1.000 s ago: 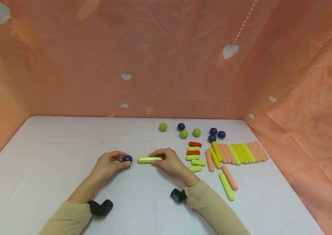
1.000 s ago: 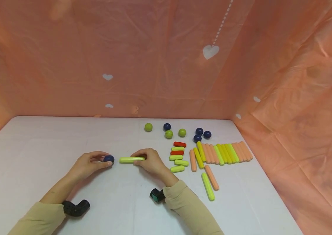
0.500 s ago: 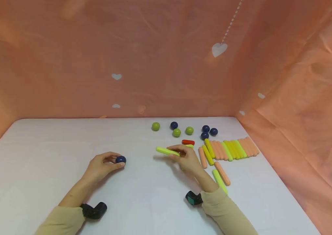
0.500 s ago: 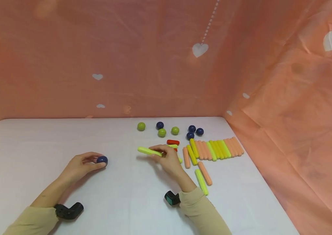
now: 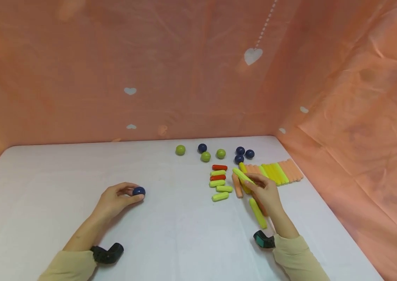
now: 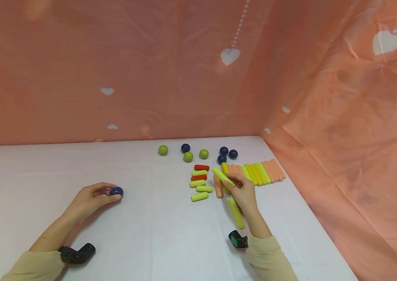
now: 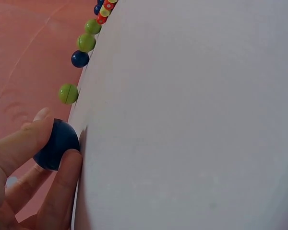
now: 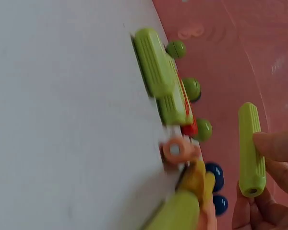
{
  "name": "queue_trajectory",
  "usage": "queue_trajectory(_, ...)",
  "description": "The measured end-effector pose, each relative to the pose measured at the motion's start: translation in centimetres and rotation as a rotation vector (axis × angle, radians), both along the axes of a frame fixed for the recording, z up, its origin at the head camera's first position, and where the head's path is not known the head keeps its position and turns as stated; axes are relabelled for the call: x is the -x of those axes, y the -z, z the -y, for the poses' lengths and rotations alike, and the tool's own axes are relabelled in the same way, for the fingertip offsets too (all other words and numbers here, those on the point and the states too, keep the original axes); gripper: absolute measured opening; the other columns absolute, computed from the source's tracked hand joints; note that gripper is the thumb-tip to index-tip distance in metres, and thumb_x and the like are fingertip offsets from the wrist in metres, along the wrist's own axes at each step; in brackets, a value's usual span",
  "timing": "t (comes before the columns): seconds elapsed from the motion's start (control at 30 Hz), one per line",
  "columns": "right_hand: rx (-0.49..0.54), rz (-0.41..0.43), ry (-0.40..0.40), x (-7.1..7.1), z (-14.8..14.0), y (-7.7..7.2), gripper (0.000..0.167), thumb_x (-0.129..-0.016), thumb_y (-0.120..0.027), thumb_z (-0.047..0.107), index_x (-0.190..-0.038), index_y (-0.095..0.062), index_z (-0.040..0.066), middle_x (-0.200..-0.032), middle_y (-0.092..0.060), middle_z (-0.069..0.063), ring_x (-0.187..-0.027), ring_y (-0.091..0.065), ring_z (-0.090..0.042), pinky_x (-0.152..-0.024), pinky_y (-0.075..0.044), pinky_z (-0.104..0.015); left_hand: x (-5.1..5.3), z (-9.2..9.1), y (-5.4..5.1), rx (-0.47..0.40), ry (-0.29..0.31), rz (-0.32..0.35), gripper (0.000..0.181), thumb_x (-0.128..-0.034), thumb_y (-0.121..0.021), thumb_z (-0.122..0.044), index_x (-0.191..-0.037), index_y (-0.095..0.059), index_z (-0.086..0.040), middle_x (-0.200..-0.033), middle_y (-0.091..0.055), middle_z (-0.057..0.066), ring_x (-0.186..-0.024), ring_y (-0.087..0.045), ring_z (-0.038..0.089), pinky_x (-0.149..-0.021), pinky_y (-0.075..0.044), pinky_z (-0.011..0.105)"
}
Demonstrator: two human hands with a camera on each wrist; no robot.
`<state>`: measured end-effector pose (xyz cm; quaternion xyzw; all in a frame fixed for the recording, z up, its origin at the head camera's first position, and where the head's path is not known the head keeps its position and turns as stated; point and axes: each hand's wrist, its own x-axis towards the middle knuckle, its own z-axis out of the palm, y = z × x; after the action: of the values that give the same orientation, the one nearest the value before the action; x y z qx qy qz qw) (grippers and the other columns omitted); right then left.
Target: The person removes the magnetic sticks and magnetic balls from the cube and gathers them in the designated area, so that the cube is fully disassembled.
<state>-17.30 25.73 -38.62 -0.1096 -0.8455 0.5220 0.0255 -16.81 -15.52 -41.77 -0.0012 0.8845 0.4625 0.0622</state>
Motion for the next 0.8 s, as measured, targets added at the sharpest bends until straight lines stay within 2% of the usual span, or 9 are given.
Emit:
queue_trajectory(0.1, -0.019, 0.032, 0.019, -0.8, -1.6, -0.1, 0.038, -0.093, -0.063, 0.02, -0.128, -0.06, 0.006, -0.127, -0.059, -0.014, -0.101, -0.054, -0.014, -0.078, -0.049, -0.014, 0.0, 0.0, 0.1, 0.002, 0.006, -0.001, 0.053, -0.0812, -0.076, -0.037, -0.121, -0.063, -0.004, -0.104, -0.065, 0.013, -0.1, -0.055, 0.026, -0.076, -0.04, 0.029)
queue_trajectory(0.3, -0.088, 0.07, 0.032, -2.4, -4.2, -0.1, 0.044, -0.094, -0.061, 0.027, -0.133, -0.056, 0.007, -0.132, -0.056, -0.015, -0.115, -0.052, -0.024, -0.084, -0.046, -0.019, -0.1, 0.1, 0.1, 0.008, 0.006, -0.007, 0.053, -0.0816, -0.076, -0.037, -0.122, -0.063, -0.004, -0.105, -0.065, 0.013, -0.095, -0.054, 0.022, -0.074, -0.04, 0.028)
queue_trajectory(0.47, -0.153, 0.12, 0.054, -3.5, -5.7, 0.2, 0.047, -0.093, -0.063, 0.03, -0.132, -0.057, 0.005, -0.132, -0.055, -0.018, -0.119, -0.049, -0.027, -0.088, -0.043, -0.027, -0.1, 0.1, 0.1, 0.015, 0.007, -0.004, 0.053, -0.0819, -0.075, -0.037, -0.122, -0.062, -0.005, -0.106, -0.065, 0.013, -0.097, -0.054, 0.024, -0.075, -0.039, 0.029)
queue_trajectory(0.6, -0.219, 0.16, 0.047, -4.3, -6.6, 0.9, 0.047, -0.091, -0.065, 0.03, -0.128, -0.059, 0.001, -0.122, -0.061, -0.02, -0.11, -0.05, -0.026, -0.081, -0.042, -0.028, -0.1, 0.0, 0.0, 0.018, 0.011, 0.003, 0.054, -0.0821, -0.075, -0.038, -0.122, -0.062, -0.005, -0.106, -0.065, 0.013, -0.1, -0.054, 0.026, -0.076, -0.039, 0.029)
queue_trajectory(0.8, -0.272, 0.129, 0.038, -4.7, -7.1, 1.7, 0.041, -0.089, -0.068, 0.024, -0.121, -0.063, -0.001, -0.102, -0.067, -0.013, -0.082, -0.052, -0.012, -0.061, -0.044, -0.021, -0.2, -0.1, -0.1, 0.019, 0.007, -0.004, 0.054, -0.0822, -0.075, -0.037, -0.123, -0.062, -0.004, -0.106, -0.065, 0.014, -0.099, -0.055, 0.025, -0.076, -0.039, 0.029)
